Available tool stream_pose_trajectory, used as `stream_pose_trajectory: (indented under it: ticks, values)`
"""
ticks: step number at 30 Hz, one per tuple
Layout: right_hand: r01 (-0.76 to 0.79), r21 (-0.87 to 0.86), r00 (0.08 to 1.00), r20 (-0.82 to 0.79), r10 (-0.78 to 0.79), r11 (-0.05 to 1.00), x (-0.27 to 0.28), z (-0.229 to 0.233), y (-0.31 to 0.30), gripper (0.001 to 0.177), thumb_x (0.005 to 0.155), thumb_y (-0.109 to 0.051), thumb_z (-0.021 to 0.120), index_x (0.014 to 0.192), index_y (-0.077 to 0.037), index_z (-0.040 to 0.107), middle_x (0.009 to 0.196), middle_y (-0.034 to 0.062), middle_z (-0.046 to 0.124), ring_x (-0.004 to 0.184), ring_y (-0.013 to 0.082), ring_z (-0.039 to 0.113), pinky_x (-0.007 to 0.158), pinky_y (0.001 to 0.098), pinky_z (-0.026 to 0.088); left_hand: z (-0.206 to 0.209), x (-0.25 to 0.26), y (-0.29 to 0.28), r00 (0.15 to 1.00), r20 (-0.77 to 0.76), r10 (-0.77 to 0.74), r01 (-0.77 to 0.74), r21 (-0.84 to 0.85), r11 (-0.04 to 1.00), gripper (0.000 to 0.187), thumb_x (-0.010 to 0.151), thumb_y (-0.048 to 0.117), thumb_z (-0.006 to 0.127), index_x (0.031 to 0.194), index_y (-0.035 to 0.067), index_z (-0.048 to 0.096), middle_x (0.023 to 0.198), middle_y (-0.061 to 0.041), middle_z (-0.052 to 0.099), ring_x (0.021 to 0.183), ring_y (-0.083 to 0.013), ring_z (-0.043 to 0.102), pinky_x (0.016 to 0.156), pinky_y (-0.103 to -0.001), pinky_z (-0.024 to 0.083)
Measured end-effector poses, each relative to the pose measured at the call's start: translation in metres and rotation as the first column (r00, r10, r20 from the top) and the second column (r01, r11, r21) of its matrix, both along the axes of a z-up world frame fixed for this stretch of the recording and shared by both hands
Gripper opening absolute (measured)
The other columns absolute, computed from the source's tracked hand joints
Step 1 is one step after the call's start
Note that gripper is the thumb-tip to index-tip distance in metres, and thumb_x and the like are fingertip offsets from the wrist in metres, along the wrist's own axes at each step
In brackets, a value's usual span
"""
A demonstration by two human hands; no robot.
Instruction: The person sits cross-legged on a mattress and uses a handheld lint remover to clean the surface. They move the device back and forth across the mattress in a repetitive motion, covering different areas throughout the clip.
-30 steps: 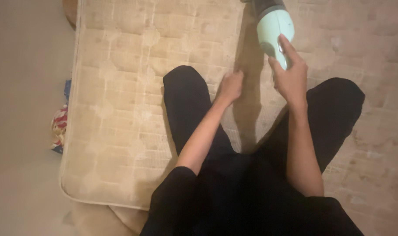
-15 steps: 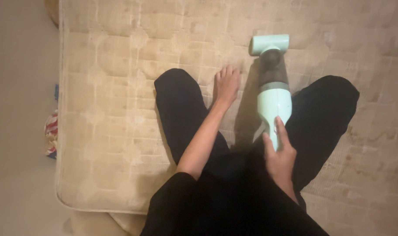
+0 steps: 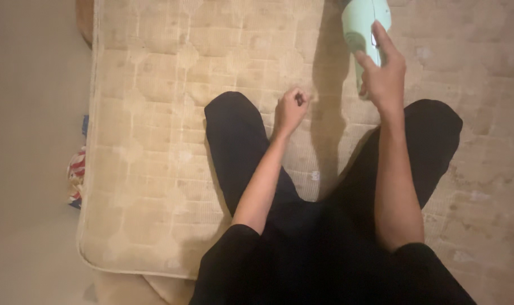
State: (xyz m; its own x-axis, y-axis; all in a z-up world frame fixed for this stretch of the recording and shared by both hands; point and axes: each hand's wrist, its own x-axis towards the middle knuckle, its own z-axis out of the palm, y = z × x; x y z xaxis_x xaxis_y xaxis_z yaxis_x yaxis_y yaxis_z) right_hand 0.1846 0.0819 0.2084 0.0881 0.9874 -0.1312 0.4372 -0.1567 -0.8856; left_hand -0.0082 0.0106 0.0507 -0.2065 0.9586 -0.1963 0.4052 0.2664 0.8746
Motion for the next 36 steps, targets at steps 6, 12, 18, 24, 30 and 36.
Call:
stream_pose_trajectory:
  ticks: [6,12,18,24,30,36]
  values:
    - [-0.010,-0.116,1.000,0.024,0.012,0.993,0.010,0.014,-0.095,0.062,0.096,-0.016,0.067,0.155,-0.014,0.047,0.160,0.0143,0.048,0.148,0.0314,0.046,0.121,0.0482,0.036,0.009,0.003,0.003,0.997,-0.073,0.008,-0.007,0.007,1.000,0.014,0.081,0.016,0.074,0.086,0.009,0.063,0.077,-0.008,0.069,0.072,-0.0234,0.068,0.065,-0.036,0.053]
    - [0.159,-0.538,0.987,0.099,-0.125,0.828,0.016,0.067,-0.194,0.066,0.089,-0.021,0.069,0.154,-0.027,0.055,0.136,0.0166,0.068,0.064,0.0269,0.064,0.057,0.0378,0.054,-0.049,0.023,0.002,0.931,0.357,0.075,-0.134,0.142,0.981,0.023,0.084,0.011,0.070,0.101,0.010,0.055,0.086,0.003,0.053,0.077,-0.0109,0.052,0.068,-0.030,0.049]
    - [0.166,-0.478,0.983,0.012,-0.182,0.862,0.001,0.069,-0.203,0.066,0.093,-0.019,0.072,0.158,-0.020,0.059,0.126,0.0269,0.077,0.063,0.0191,0.057,0.059,0.0360,0.046,-0.026,0.043,-0.063,0.793,0.607,-0.057,0.007,0.086,0.996,0.023,0.104,0.029,0.063,0.108,0.010,0.052,0.095,-0.001,0.051,0.086,-0.0128,0.051,0.076,-0.030,0.046]
    - [-0.011,-0.086,0.999,0.050,0.015,0.996,-0.028,0.011,-0.111,0.061,0.097,-0.022,0.066,0.154,-0.012,0.047,0.155,0.0181,0.052,0.144,0.0324,0.051,0.116,0.0452,0.043,0.060,0.043,-0.105,0.824,0.496,-0.274,0.175,0.239,0.955,0.090,0.097,0.067,0.058,0.157,0.006,0.031,0.139,-0.017,0.055,0.129,-0.0280,0.057,0.117,-0.046,0.044]
    - [-0.154,-0.093,0.950,-0.289,0.121,0.984,-0.053,0.002,-0.071,0.059,0.112,-0.020,0.045,0.167,-0.015,0.025,0.173,0.0165,0.024,0.155,0.0312,0.031,0.123,0.0418,0.034,0.086,0.030,-0.088,0.932,0.300,-0.203,0.089,0.355,0.931,0.116,0.083,0.075,0.067,0.163,0.004,0.021,0.152,-0.022,0.047,0.139,-0.0328,0.052,0.122,-0.051,0.043]
    - [0.024,-0.599,0.893,-0.347,-0.286,0.800,-0.062,0.027,-0.158,0.071,0.108,-0.012,0.045,0.173,-0.027,0.019,0.168,0.0266,0.034,0.104,0.0743,0.033,0.072,0.0700,0.035,0.074,0.013,-0.153,0.879,0.416,-0.231,0.021,0.452,0.892,0.122,0.077,0.056,0.090,0.160,0.005,0.017,0.155,-0.024,0.044,0.147,-0.0337,0.049,0.127,-0.052,0.044]
